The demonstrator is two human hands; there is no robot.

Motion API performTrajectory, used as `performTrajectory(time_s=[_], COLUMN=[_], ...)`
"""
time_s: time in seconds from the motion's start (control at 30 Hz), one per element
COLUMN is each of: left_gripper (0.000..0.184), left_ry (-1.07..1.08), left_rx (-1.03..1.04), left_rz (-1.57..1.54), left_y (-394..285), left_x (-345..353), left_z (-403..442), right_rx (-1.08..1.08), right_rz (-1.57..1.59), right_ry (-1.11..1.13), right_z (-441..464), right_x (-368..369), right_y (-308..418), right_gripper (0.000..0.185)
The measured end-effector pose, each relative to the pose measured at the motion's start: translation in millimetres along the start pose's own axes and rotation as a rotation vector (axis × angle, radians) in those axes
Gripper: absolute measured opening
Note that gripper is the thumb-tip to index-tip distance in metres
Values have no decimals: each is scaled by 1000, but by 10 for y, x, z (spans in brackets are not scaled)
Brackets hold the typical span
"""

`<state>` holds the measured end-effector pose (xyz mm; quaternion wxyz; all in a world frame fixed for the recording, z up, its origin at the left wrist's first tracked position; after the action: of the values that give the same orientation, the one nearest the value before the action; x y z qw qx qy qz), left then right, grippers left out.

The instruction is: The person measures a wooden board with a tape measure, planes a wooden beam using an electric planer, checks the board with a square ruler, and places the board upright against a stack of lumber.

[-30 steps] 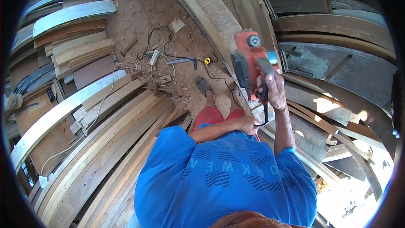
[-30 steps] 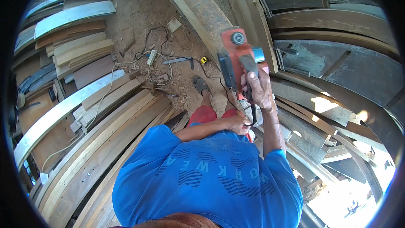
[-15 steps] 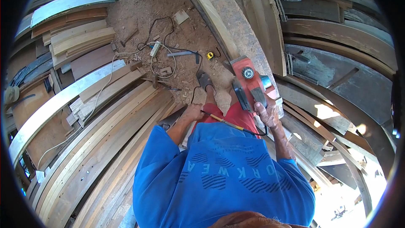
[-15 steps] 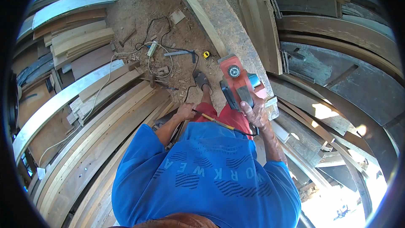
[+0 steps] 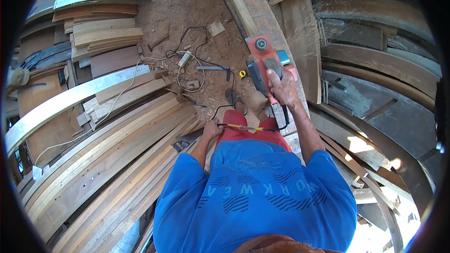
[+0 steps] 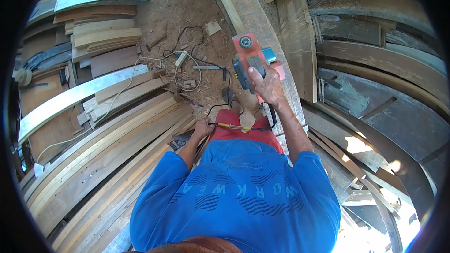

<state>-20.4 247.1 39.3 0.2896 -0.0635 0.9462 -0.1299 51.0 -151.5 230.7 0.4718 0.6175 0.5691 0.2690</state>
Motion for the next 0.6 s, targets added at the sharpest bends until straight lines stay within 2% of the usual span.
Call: performTrajectory(time_s=[0.17,0.2,0.33,0.6], left_gripper=[30,29,31,31], left_ry=[-53,-30,79,-44], left_rx=[-34,14,-37,-20], left_rz=[-120,-87,-148,-225], left_y=[-39,-47,-18,181], left_x=[-178,-227,-445,-1028], left_z=[-89,-65,91,313], right_rx=[-3,-19,-48,-104], right_rz=[14,2,-15,-5], right_ry=[-23,-29,-44,-76], right_z=[356,421,706,1365], right_x=[64,67,113,332], right_y=[218,294,418,681], right_gripper=[54,54,56,59])
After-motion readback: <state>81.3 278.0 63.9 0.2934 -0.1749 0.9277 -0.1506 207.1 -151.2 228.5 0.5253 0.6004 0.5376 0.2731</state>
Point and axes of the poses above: each hand's wrist, its own z-axis towards the middle knuckle, its own x-axis out of the palm, y = z × x, the point moved 2 cm from there along z, towards the middle knuckle
